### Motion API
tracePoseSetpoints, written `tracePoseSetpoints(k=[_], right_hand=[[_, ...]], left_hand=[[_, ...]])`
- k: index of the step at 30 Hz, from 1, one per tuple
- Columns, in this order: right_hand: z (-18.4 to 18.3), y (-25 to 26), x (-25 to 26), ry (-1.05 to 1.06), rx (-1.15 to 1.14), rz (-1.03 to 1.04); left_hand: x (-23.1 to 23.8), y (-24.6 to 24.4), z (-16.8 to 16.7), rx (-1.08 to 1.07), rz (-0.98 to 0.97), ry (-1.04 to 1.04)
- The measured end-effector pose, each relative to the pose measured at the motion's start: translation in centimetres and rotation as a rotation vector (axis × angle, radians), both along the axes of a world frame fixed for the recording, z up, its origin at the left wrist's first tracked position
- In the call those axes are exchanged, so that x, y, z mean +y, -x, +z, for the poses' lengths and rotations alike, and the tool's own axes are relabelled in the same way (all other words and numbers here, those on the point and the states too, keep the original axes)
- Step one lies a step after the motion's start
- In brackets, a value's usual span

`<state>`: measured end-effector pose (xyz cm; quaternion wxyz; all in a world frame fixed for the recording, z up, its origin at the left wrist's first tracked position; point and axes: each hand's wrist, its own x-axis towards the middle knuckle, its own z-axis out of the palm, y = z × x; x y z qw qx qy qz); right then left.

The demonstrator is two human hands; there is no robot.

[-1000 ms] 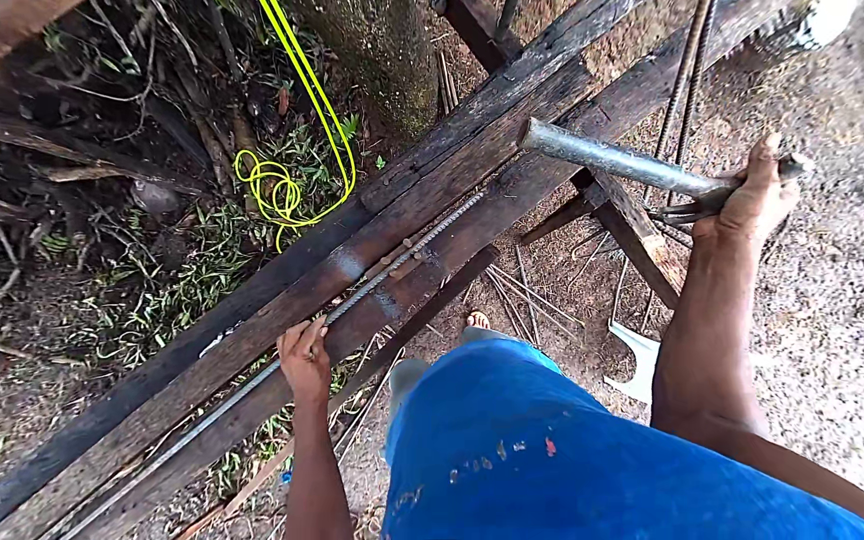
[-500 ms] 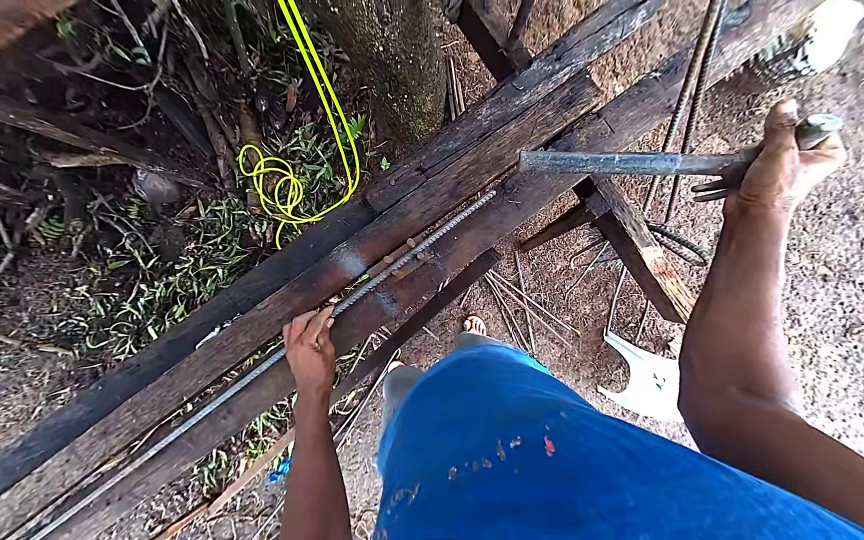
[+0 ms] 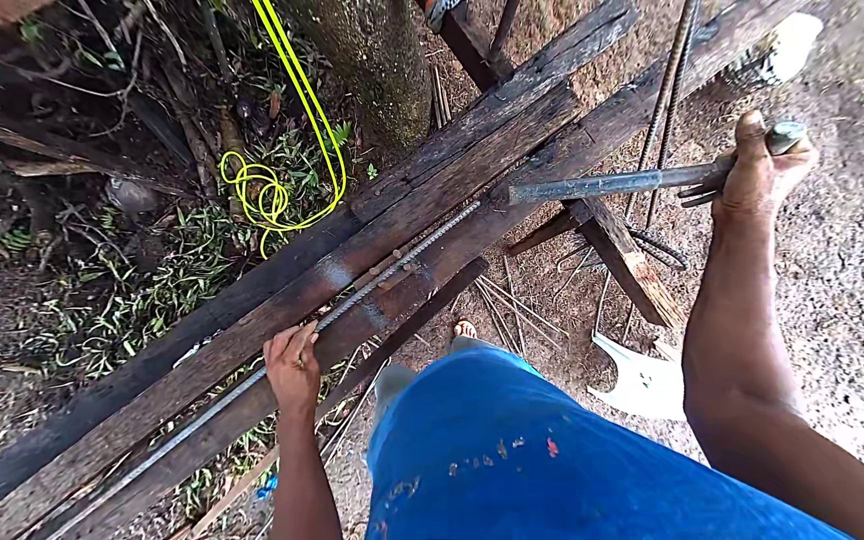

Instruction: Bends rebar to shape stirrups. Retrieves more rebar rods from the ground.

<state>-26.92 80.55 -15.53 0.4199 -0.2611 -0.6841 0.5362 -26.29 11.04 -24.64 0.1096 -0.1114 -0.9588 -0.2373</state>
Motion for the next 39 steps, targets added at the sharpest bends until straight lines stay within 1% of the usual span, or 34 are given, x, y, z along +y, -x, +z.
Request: tracePoseSetpoints(k=[8,15,19,22,28,35,39], right_hand=[[-1.3,2.0,0.7,0.009,-0.016,0.015],[-1.6,4.1,0.1,0.036,-0.028,0.038],[-1.5,5.7,-0.1,0.033,-0.011,0.063],[-1.0,6.6,-0.3,-0.001,-0.045,0.077],[-1.3,6.8,-0.1,-0.043,-0.099,0.085],[-1.8,6.9,0.2,-0.024,-0.112,0.111],[-2.1,7.2,0.1,-0.026,-0.152,0.132]], left_hand=[[-1.7,0.5,0.8,-0.119,-0.070,0.005],[-0.5,0.0,0.2,-0.045,0.000,-0.013],[-0.5,0.2,0.0,-0.073,-0.003,-0.012],[-0.9,0.3,0.1,-0.100,-0.019,-0.021],[-1.0,0.5,0.3,-0.123,-0.031,-0.019],[-0.8,0.2,0.0,-0.057,-0.010,-0.023],[-1.2,0.4,0.3,-0.123,-0.017,-0.028]])
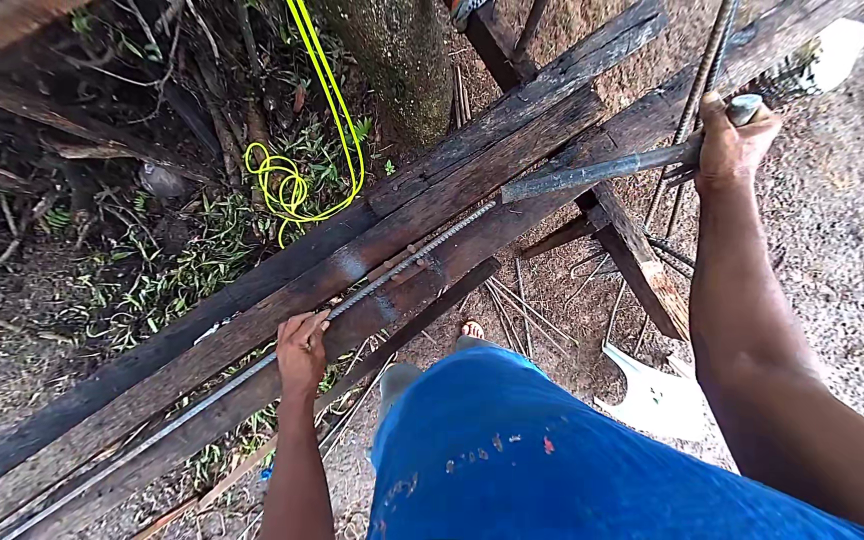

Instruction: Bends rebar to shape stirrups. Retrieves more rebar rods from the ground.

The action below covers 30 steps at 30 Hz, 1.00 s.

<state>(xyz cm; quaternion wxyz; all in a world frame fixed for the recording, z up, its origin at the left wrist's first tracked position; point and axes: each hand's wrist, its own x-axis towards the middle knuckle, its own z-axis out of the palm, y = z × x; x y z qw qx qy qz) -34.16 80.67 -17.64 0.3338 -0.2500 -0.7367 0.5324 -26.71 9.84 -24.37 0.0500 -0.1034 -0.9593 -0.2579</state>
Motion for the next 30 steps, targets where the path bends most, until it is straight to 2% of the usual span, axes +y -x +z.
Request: tracePoseSetpoints(k=[21,30], right_hand=[[-1.3,5.9,0.9,0.022,-0.226,0.154],[-1.7,6.5,-0.2,0.026,-0.197,0.209]], left_hand=[[0.1,-0.2,0.1,-0.032,0.004,-0.100],[0.0,-0.2,0.3,-0.049,0.009,-0.117]])
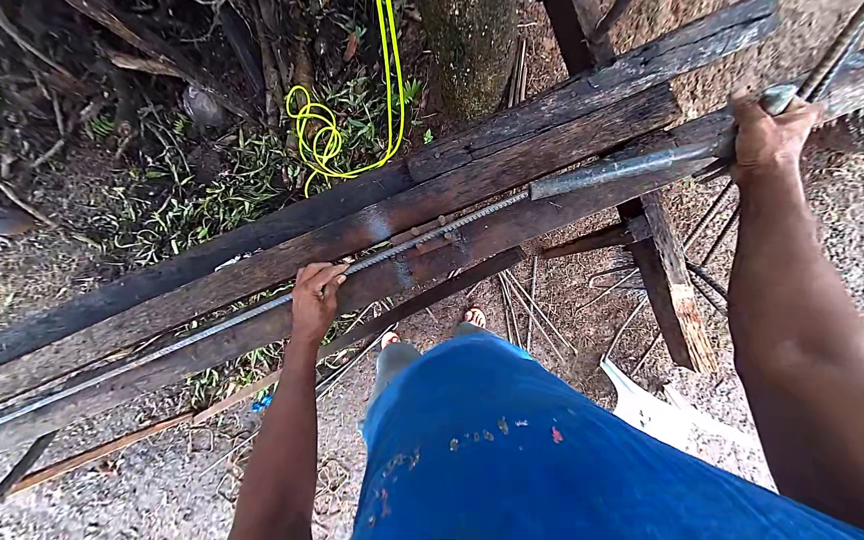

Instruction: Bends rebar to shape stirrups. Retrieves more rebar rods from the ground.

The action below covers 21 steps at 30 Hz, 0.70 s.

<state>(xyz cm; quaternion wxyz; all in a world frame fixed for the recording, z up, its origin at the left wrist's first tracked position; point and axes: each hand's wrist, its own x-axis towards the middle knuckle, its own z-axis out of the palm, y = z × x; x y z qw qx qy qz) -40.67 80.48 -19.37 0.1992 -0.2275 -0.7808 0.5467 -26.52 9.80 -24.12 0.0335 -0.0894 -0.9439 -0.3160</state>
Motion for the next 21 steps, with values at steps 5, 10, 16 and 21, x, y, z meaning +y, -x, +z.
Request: tracePoseSetpoints(k=[5,10,16,21], right_hand=[[-0.1,1.3,-2.4,0.004,-0.109,0.066],[1.1,2.5,-3.7,0.018,-0.395,0.102],[0.9,3.8,-7.2,0.052,-0.511,0.196],[1.0,4.3,-11.8,0.076,-0.630,0.321]], left_hand=[[0.1,0.0,-0.1,0.006,0.001,-0.020],[0.1,-0.2,-0.2,0.016,0.009,-0.020],[0.2,-0.4,0.0,0.017,0.010,-0.028],[0.3,-1.0,-0.2,0.025,0.027,-0.021]])
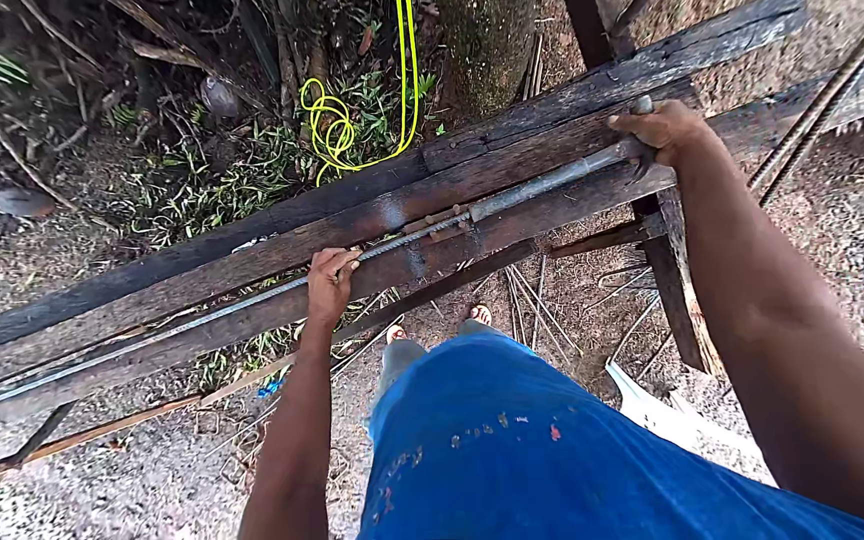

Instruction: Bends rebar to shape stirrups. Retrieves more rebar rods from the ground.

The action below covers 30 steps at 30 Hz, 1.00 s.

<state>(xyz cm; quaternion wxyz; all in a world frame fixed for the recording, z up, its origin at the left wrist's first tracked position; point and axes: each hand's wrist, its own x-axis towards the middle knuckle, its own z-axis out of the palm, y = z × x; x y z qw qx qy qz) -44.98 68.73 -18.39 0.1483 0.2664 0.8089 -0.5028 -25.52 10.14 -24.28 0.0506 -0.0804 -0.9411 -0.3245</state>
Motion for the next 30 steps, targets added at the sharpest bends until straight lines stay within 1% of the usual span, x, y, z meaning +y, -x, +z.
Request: tracePoseSetpoints(k=[5,8,11,13,16,20,22,26,30], right_hand=[[-0.2,-0.7,-0.1,0.018,0.055,0.006],[-0.9,-2.7,0.2,0.071,0.209,-0.005],[-1.7,-4.4,-0.1,0.131,0.392,-0.069],[-2.0,-4.7,-0.2,0.125,0.446,-0.102],[-2.3,-4.0,-0.5,0.053,0.412,-0.134],[-2.6,-2.7,-1.0,-0.064,0.262,-0.153],[-2.7,-2.4,-0.8,-0.077,0.220,-0.157],[-2.5,-3.3,-1.2,-0.049,0.281,-0.159],[-2.8,-3.8,-0.9,-0.061,0.369,-0.169]], left_hand=[[-0.2,0.6,-0.5,0.024,0.007,0.000],[-0.1,0.8,-0.8,0.047,0.016,-0.006],[-0.3,0.9,-1.0,0.077,0.022,-0.004],[-0.4,1.0,-1.3,0.081,0.011,0.003],[-0.7,1.1,-1.7,0.101,-0.006,0.010],[-0.5,1.1,-1.7,0.101,-0.013,0.026],[-0.4,1.1,-1.5,0.084,-0.009,0.023],[-0.5,1.0,-1.2,0.062,0.002,0.012],[-1.0,1.0,-1.9,0.054,-0.019,0.062]])
